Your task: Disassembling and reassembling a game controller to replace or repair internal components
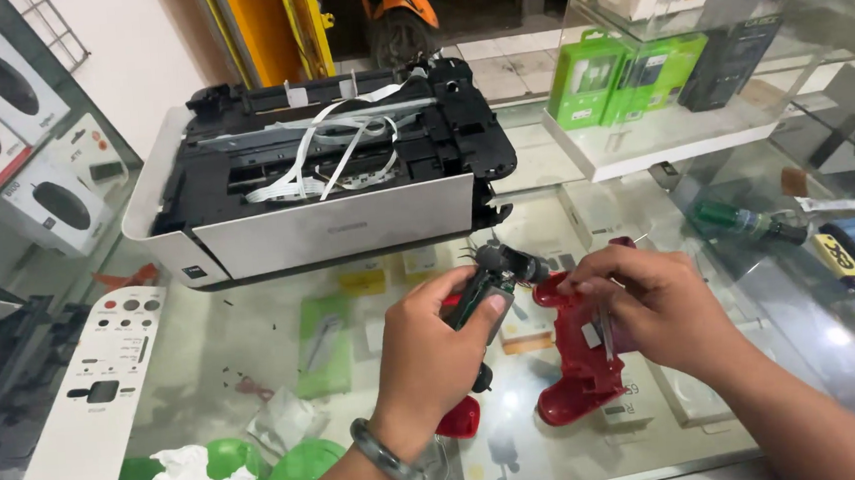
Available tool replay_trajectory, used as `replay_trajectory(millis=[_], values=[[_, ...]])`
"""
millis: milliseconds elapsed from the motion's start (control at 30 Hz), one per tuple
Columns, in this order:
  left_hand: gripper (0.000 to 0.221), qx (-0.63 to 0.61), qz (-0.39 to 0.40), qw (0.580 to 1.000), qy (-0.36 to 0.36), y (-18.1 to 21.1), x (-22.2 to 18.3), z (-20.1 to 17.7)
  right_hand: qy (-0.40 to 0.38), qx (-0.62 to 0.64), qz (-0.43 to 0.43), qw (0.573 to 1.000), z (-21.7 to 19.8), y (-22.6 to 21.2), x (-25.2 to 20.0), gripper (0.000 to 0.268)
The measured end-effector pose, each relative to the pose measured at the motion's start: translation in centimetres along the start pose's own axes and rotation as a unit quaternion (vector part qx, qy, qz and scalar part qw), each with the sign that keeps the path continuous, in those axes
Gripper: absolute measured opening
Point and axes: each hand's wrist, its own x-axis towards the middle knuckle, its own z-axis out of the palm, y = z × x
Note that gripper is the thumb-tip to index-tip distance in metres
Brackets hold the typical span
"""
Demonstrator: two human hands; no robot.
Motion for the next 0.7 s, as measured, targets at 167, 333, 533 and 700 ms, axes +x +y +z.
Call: replay_trajectory(millis=[167,333,533,700], values=[[0.043,0.015,-0.034,0.999,-0.03,1.0,-0.9,0.4,0.026,-0.02,-0.113,0.993,0.1,-0.6,0.0,0.004],[0.042,0.036,0.038,0.998,-0.019,-0.4,-1.5,1.4,0.06,-0.075,-0.168,0.981,0.5,-2.1,-0.8,0.003],[0.03,0.051,0.147,0.988,0.012,0.2,-2.7,1.6,0.078,-0.143,-0.2,0.966,1.4,-2.3,-2.1,0.012],[0.032,0.057,0.18,0.982,0.017,0.0,-2.9,1.8,0.119,-0.14,0.049,0.982,2.9,-2.0,-3.7,0.028]])
